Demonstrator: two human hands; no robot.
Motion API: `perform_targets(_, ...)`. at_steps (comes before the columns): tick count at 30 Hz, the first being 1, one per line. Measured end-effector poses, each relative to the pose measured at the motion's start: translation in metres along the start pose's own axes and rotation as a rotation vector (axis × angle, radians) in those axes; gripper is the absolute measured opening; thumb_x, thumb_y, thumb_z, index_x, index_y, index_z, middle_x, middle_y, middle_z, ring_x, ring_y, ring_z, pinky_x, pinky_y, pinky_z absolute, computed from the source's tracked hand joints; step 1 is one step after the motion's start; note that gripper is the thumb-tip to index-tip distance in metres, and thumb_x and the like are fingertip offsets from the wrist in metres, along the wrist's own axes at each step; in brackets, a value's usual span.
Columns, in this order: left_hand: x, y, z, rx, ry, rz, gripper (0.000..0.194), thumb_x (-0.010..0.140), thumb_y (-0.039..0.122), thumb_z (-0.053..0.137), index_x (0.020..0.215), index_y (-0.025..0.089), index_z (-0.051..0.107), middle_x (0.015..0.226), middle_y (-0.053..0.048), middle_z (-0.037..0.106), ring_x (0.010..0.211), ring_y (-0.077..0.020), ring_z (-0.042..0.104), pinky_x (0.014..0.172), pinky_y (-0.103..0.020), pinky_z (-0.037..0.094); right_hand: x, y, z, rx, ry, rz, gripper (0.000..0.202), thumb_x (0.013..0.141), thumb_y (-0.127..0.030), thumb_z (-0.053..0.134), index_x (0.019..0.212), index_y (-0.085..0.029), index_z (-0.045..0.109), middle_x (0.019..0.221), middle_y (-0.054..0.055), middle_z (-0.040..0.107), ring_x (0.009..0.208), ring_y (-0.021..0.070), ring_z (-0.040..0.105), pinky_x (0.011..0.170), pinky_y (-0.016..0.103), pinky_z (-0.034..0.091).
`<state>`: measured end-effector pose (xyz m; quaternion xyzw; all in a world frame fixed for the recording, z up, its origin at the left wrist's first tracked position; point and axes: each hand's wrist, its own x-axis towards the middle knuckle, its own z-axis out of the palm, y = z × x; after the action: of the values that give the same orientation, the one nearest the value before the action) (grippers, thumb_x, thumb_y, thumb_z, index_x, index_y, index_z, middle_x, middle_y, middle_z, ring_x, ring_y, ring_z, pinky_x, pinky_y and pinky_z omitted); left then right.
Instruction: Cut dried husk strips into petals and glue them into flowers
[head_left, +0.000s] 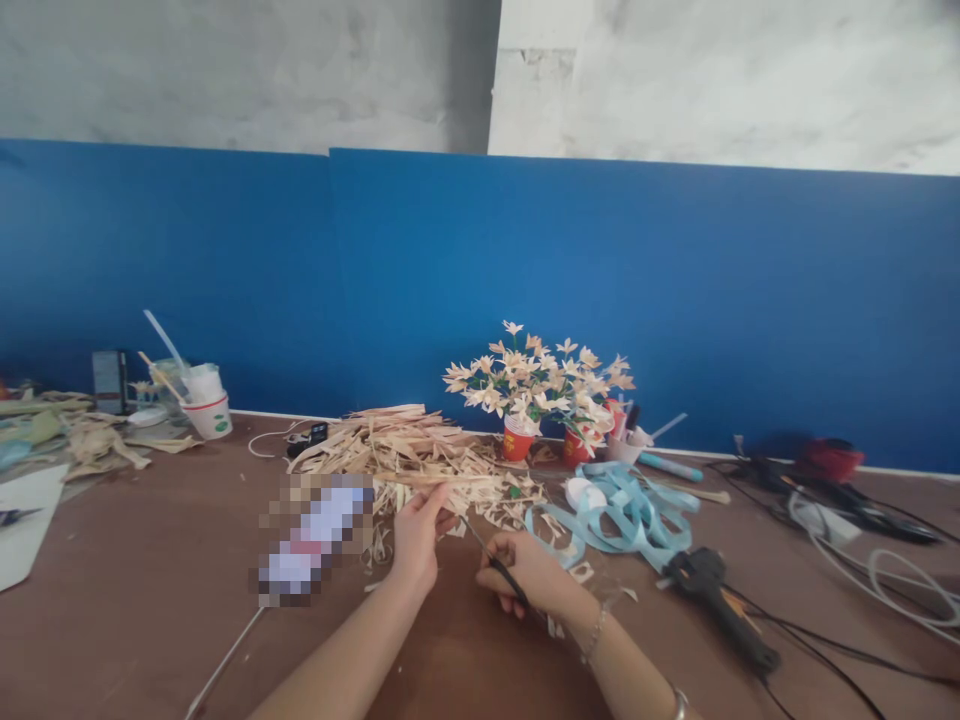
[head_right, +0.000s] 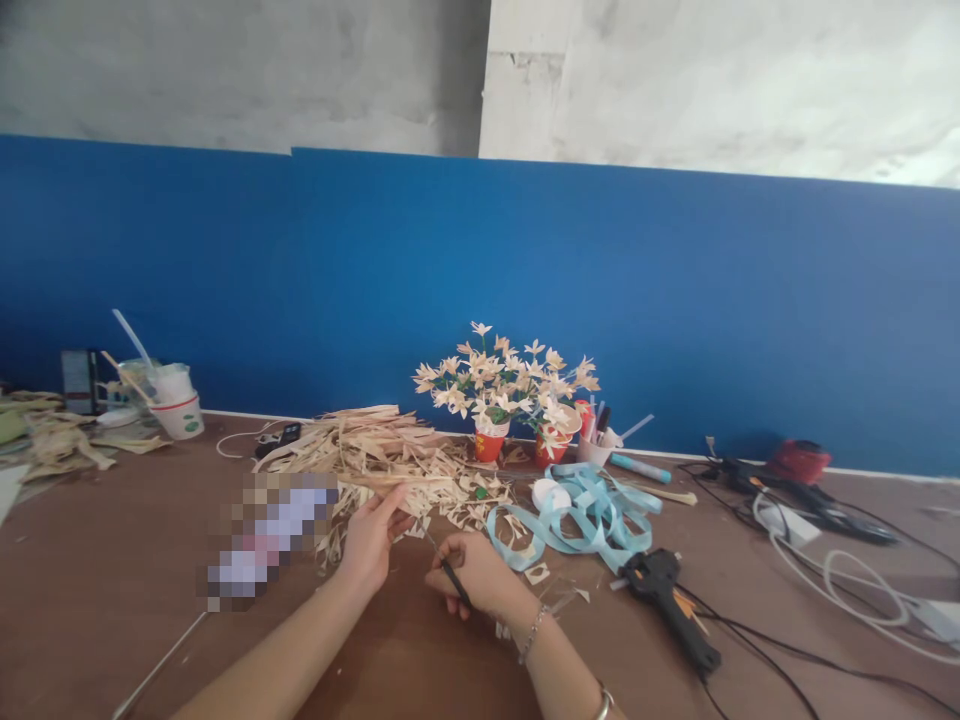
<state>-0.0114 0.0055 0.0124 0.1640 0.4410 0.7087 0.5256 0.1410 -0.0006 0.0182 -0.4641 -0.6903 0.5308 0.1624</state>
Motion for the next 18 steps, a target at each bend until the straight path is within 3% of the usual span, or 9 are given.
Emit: perform_targets(18, -0.0014, -0.0004, 0.0011, 0.024, -0.017, -0.011, 0.025, 0.054, 0.026, 0.077, 0.069, 0.012, 0.062, 0.063, -0.001, 0.065, 0.052, -0.009, 0.058, 0.047, -0.018, 0.048, 0.0018, -0.002, 0.0043, 0.017, 0.018, 0.011, 0.016, 0.065, -0.028, 0.06, 0.071, -0.017, 0.05, 0.036, -0.009, 0.049, 0.029, 0.0058, 0.041, 0.03, 0.014, 0.031)
